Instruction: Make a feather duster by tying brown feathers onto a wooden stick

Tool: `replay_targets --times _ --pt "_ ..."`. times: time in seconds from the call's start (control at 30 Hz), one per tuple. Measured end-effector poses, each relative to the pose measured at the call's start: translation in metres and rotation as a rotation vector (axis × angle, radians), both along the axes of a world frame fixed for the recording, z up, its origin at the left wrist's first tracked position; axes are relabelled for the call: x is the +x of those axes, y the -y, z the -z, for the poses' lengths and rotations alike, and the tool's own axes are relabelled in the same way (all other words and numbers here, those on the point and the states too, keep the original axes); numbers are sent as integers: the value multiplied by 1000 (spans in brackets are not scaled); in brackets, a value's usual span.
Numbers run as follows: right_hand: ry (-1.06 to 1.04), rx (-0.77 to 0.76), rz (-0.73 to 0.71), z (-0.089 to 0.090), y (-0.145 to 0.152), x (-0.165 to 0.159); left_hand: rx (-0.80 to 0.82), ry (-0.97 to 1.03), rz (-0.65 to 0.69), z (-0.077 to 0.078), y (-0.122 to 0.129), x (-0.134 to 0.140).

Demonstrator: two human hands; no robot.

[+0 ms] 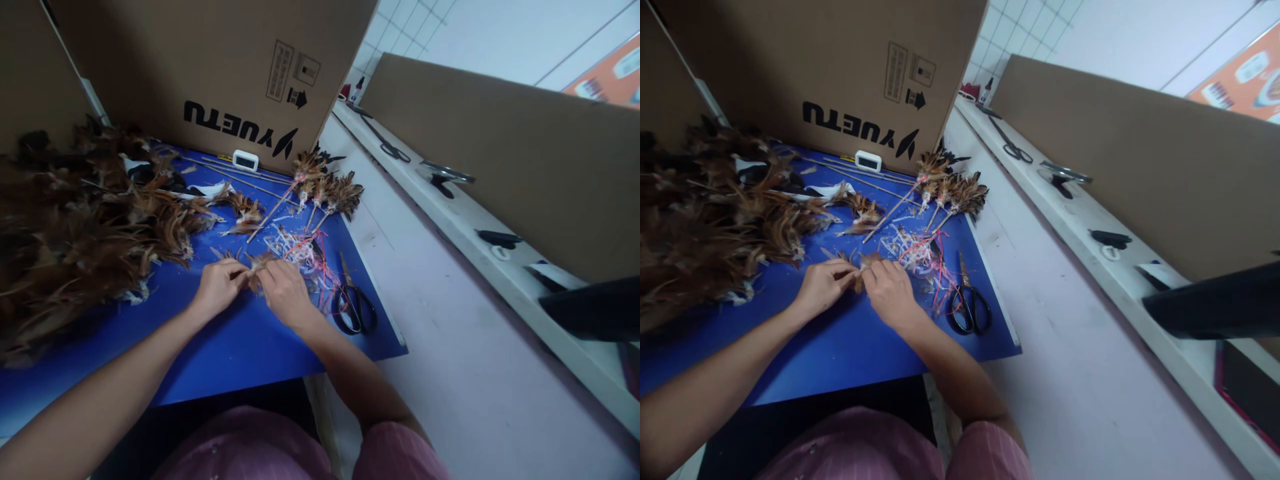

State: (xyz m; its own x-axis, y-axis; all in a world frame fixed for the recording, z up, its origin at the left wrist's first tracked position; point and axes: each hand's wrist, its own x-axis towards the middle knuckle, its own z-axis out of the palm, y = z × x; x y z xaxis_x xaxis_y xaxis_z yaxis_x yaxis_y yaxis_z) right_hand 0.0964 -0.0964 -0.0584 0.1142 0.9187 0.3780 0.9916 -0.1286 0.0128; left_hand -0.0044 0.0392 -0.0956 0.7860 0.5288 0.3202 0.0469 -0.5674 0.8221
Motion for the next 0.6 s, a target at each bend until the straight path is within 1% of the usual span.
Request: replay_targets --times 0.03,0.1,0.17,0.23,0.3,0.4,0.6 --pt "95 -42 -30 -6 -1 1 76 9 31 0 1 -1" --pt "209 -117 -95 -17 -6 4 175 16 91 -1 2 -2" --pt "262 -194 -153 -29 -13 8 242 -1 121 0 3 -3" --pt "285 -269 -203 -39 -21 12 299 -18 120 0 3 -3" --pt "296 -330 -239 -47 -27 12 323 -21 113 1 2 -3" --pt "319 -348 -265 -48 -28 7 288 -18 90 1 1 -2" --pt "328 -256 -314 -38 -24 0 182 -66 81 0 2 -2"
